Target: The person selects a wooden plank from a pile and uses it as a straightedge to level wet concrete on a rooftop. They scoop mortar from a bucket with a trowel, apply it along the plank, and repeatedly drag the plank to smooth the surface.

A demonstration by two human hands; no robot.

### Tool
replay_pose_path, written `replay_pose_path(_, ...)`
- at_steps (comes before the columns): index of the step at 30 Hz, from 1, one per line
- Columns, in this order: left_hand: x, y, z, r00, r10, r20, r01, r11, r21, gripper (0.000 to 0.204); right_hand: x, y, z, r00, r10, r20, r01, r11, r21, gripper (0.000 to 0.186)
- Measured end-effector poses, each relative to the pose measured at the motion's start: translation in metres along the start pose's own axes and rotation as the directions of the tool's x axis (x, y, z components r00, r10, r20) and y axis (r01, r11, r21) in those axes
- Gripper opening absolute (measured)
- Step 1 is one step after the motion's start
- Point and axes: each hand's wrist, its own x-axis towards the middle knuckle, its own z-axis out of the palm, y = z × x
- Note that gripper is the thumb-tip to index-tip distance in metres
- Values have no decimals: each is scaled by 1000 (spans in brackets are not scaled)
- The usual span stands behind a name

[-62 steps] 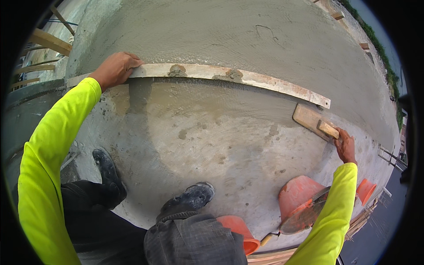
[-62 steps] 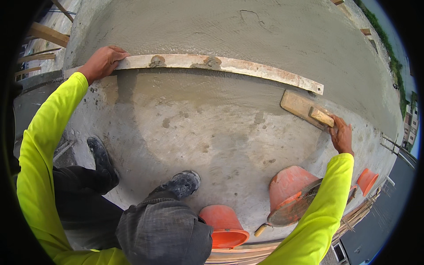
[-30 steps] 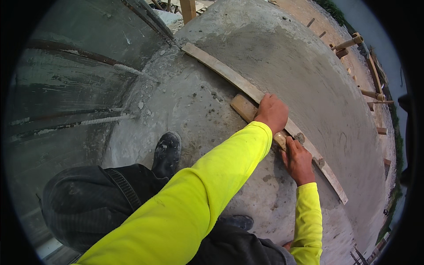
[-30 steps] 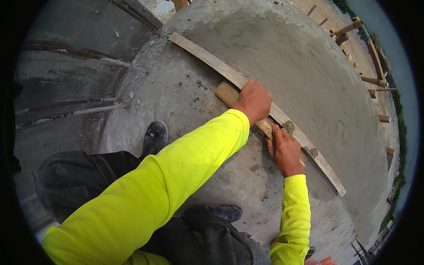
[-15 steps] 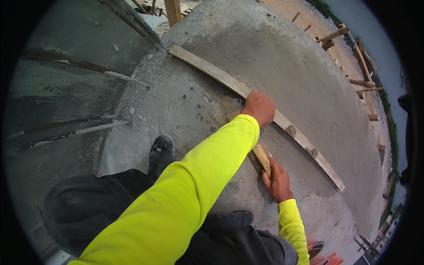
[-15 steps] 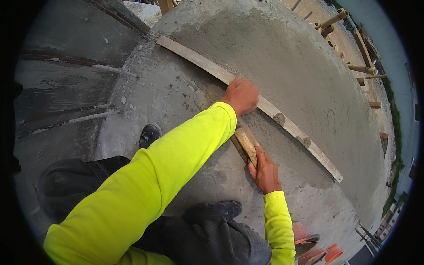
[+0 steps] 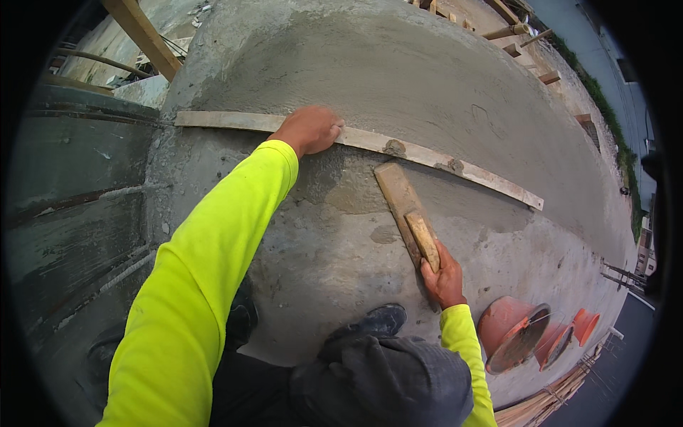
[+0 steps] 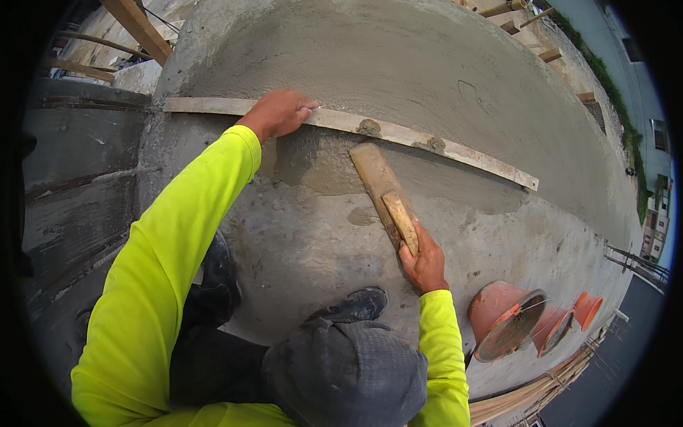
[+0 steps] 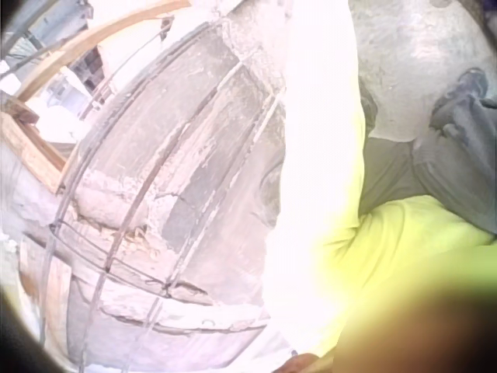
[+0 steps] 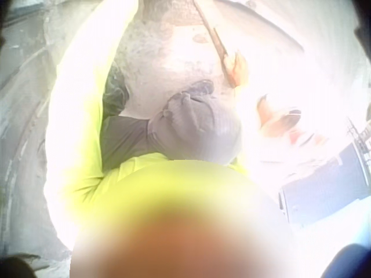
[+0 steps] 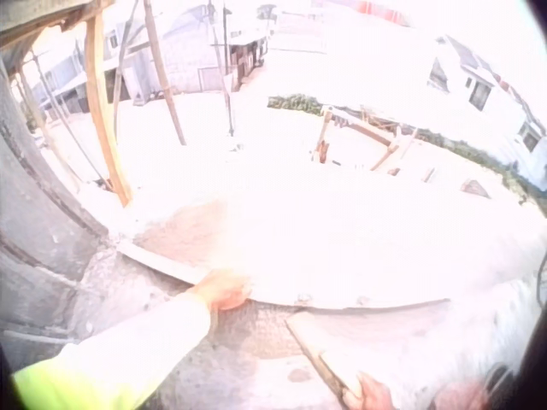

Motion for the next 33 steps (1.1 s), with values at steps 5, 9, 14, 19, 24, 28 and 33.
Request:
replay_pose_path(5,4,2,1,999,26,-21,-26,999,25,36,-41,-4,11,984,-20,180,34,997,-75,60)
replay_pose_path(9,1,7,0,1000,-10,0,10,999,37,39,-51,-2,25,999,45,-18,-45,999,2,59)
replay_pose_path(14,3,9,-4,999,-10,44,6,996,94,39,-98,54,-9,766,510,-392,-513,852,106,53)
replay_pose_path(19,4,12,-3,998,56,4,-56,996,75,39,-132,103,-17,377,703,-604,-701,642,310,45)
replay_pose_path(24,11,8,-4,994,102,38,-105,989,105,40,-154,57,-5,347,830,-437,-713,536,452,47)
replay_pose_path(28,21,-4,-4,991,103,87,-106,994,28,42,-207,1,-32,506,793,-340,-591,606,532,33)
replay_pose_path(33,27,-8,1,983,173,53,-173,985,-1,42,-370,44,-71,-28,785,-619,-341,575,744,20)
